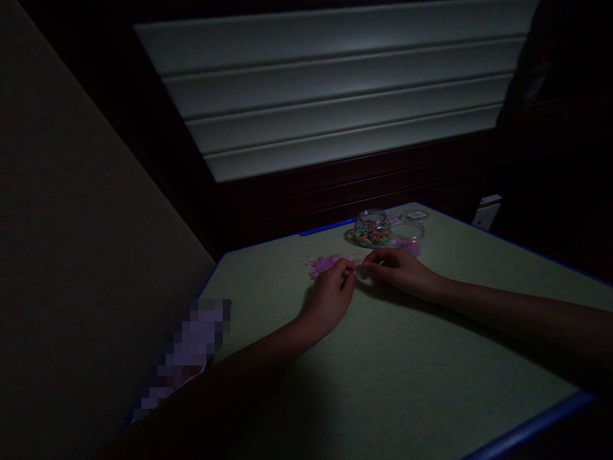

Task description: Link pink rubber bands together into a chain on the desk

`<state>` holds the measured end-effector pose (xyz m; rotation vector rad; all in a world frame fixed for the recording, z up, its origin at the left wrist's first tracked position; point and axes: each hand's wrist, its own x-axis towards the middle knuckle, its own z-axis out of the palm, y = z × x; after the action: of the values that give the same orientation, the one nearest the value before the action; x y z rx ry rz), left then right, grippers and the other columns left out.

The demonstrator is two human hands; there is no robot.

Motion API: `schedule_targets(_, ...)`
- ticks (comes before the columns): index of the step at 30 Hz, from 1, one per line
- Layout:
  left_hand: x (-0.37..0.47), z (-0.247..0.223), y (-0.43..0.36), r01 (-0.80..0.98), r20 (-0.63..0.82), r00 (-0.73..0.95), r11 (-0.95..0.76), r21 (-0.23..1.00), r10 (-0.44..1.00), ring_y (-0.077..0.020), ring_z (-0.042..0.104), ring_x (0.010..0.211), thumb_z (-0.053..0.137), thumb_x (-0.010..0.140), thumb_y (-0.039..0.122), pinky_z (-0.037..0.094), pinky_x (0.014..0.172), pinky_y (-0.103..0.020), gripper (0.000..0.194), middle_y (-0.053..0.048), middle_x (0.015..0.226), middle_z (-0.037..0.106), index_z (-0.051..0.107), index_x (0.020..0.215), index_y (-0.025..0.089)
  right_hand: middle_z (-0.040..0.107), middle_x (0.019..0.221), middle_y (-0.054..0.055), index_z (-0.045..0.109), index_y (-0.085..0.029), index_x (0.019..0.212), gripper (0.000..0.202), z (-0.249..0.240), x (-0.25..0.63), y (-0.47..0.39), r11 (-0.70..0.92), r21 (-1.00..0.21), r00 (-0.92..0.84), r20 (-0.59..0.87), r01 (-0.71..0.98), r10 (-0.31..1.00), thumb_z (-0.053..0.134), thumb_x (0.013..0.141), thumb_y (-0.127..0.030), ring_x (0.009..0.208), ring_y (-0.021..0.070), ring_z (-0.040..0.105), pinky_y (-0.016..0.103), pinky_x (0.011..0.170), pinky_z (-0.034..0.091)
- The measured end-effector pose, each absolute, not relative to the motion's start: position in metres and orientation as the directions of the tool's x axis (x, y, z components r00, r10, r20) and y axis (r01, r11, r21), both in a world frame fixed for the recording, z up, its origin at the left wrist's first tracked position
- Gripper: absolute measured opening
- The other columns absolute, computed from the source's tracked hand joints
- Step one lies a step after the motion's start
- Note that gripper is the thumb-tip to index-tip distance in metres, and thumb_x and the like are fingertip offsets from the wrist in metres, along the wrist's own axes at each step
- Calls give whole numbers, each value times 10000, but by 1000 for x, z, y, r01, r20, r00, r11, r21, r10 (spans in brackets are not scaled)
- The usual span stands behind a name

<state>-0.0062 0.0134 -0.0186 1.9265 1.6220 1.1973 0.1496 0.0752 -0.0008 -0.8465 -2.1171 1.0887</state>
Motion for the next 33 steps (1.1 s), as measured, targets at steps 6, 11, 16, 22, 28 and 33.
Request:
schedule_targets(6,-6,-17,13,621,365,-7,-282,731,931,-87,526,600,394,795,284,389,481,-176,152,-6,745,571,493,863,191,541,647,13,571,-127,789,253,-2,149,76,530,-806,-663,248,264,706,481,727,-355,536,82,455,195,484,348)
schedule_targets(11,-6,-17,12,633,366,-7,-279,722,931,-85,520,594,390,797,304,382,479,-178,167,-6,746,570,490,868,190,536,638,9,578,-126,783,249,-6,149,80,546,-794,-656,265,267,707,449,745,-335,539,84,445,200,492,346)
schedule_targets(16,-7,-19,12,643,364,-6,-275,715,932,-87,517,594,391,796,307,374,470,-179,175,-9,752,569,493,877,191,545,652,16,592,-126,764,245,-6,149,79,579,-768,-649,297,273,700,452,743,-325,571,95,459,204,513,351)
schedule_targets(22,-7,-19,14,648,360,-7,-270,712,933,-88,516,597,392,793,303,368,463,-176,164,-3,741,566,492,863,193,542,641,11,591,-130,774,243,-4,149,78,575,-761,-658,272,299,702,442,750,-320,556,93,447,204,508,343)
schedule_targets(28,-7,-19,15,634,363,3,-282,720,932,-90,518,602,389,792,302,367,463,-174,165,-2,730,561,489,860,189,539,626,7,588,-129,760,236,-5,149,79,586,-759,-656,291,285,696,451,746,-321,546,92,449,203,499,337)
schedule_targets(33,-7,-20,15,649,370,-33,-262,714,929,-83,500,555,399,786,307,354,449,-173,197,9,706,556,474,939,207,548,628,6,590,-131,757,229,-7,150,81,602,-752,-662,311,268,682,456,746,-316,554,92,457,201,504,340)
